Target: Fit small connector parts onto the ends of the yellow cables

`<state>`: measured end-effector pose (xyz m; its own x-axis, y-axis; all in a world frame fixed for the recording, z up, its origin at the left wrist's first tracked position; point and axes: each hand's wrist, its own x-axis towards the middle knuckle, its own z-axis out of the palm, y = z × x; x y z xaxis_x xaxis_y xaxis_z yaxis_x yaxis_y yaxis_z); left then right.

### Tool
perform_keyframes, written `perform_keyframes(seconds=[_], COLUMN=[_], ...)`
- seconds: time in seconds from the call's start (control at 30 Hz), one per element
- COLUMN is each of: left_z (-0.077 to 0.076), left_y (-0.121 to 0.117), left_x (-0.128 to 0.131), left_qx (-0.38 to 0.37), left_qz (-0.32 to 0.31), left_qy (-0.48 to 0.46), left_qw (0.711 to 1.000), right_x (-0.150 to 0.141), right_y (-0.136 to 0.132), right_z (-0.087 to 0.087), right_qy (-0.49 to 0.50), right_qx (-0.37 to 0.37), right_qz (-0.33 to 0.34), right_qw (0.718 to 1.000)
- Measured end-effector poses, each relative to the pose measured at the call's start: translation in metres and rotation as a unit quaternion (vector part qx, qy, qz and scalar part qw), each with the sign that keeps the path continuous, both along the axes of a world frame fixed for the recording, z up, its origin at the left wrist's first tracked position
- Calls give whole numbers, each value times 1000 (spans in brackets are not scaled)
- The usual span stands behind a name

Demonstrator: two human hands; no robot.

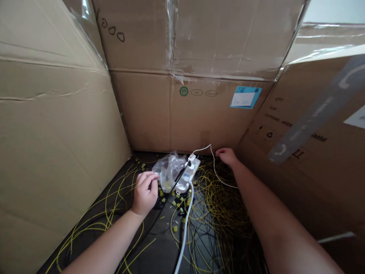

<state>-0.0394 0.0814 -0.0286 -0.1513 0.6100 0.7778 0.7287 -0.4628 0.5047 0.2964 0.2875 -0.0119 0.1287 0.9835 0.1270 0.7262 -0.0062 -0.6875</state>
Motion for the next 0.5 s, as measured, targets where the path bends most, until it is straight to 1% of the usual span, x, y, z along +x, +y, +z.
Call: perform_keyframes(seconds=[0.13, 0.27, 0.37, 0.5], left_z=[-1, -1, -2, -3], left_y=[1, 3, 4, 4], left_x=[-1, -4, -7, -9], left_qx=[5, 13, 20, 19], left_qz=[-5, -9, -3, 9], left_qy=[0, -1, -1, -1], left_qw=[1000, 1000, 1000, 1000], right_x=[1, 0, -1, -1], right_y=[-12, -26, -33, -38], right_z=[5, 14, 22, 37], right_qy=[80, 115, 102, 28], right_qx=[29, 44, 42, 34], right_qz=[8, 42, 61, 58], right_qw=[996, 992, 992, 997])
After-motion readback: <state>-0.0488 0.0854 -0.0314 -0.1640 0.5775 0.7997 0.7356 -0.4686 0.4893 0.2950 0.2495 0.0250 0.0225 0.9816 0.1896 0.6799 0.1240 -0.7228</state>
